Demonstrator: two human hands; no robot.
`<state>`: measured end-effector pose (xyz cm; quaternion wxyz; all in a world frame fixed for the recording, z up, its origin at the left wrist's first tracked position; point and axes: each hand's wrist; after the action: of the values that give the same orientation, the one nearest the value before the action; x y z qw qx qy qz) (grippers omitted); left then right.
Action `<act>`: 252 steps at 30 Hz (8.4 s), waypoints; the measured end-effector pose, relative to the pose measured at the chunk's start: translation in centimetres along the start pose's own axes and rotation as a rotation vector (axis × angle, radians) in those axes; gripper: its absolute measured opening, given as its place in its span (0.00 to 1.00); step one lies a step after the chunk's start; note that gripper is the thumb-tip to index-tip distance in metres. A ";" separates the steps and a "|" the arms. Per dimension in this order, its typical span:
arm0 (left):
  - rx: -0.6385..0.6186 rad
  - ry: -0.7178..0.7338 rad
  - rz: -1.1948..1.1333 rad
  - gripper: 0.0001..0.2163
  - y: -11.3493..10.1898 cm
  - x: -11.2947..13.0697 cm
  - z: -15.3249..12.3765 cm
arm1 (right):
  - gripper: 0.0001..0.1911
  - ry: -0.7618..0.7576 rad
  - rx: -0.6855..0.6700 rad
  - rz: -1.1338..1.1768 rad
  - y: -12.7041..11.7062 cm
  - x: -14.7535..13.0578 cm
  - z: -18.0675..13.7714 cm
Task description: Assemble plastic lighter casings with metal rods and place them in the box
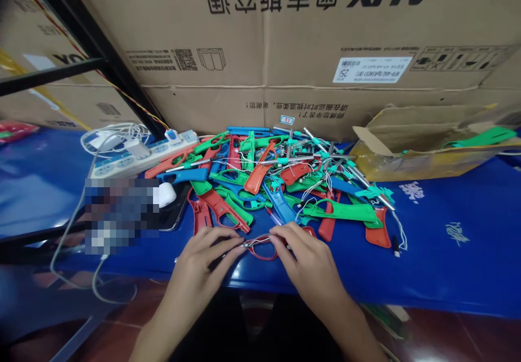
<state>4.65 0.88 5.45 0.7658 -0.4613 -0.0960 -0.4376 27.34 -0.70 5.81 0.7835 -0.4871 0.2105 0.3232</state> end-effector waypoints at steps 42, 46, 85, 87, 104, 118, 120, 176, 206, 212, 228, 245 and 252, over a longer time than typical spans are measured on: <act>-0.774 0.246 0.148 0.04 0.6 1.8 11.0 | 0.12 -0.342 -0.138 -0.114 -2.6 2.7 -1.1; -0.820 0.263 0.069 0.07 0.5 2.0 11.3 | 0.11 -0.348 -0.143 -0.104 -2.6 2.6 -1.2; -0.908 0.376 0.013 0.09 -0.6 2.4 11.4 | 0.14 -0.482 -0.185 -0.102 -3.1 2.1 -1.1; -0.912 0.286 -0.036 0.05 -1.0 1.8 11.4 | 0.17 -0.492 -0.169 -0.112 -3.2 2.0 -1.1; -0.551 -0.184 -0.210 0.05 -1.5 0.5 6.6 | 0.12 -0.369 -0.157 -0.124 -2.7 1.5 -1.0; -0.177 -0.116 -0.085 0.02 1.3 0.9 2.5 | 0.12 -0.410 -0.076 -0.198 -2.6 1.9 -1.5; -0.124 -0.046 -0.035 0.03 0.9 1.1 2.2 | 0.13 -0.433 -0.075 -0.220 -2.6 2.1 -1.7; -0.193 0.256 0.091 0.06 2.7 2.4 2.0 | 0.13 -0.358 -0.145 -0.109 -2.8 2.4 -2.0; -0.093 0.150 0.062 0.07 -2.6 -2.1 0.0 | 0.16 -0.449 -0.113 -0.188 -3.2 1.8 -2.4; -0.076 0.168 0.062 0.08 -2.2 -1.7 0.2 | 0.14 -0.388 -0.093 -0.157 -3.1 1.6 -2.4; -0.069 0.156 0.085 0.05 -1.3 -1.4 0.7 | 0.14 -0.254 -0.028 -0.083 -2.8 2.0 -1.6; -0.042 0.146 0.022 0.06 -1.2 -1.6 0.3 | 0.12 -0.212 -0.462 -0.222 -2.9 -0.1 3.9; -0.039 0.137 0.016 0.06 -1.0 -1.8 0.2 | 0.03 -0.163 -0.522 -0.296 -3.0 -0.6 5.0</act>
<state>2.85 1.89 5.22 0.7648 -0.4460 -0.0309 -0.4640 29.13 2.71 10.26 0.6849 -0.6697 -0.0161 0.2867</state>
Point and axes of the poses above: each hand's wrist, its own z-axis towards the middle knuckle, its own y-axis out of the palm, x = y × z, and after that the axes turned 10 degrees about x, right-handed
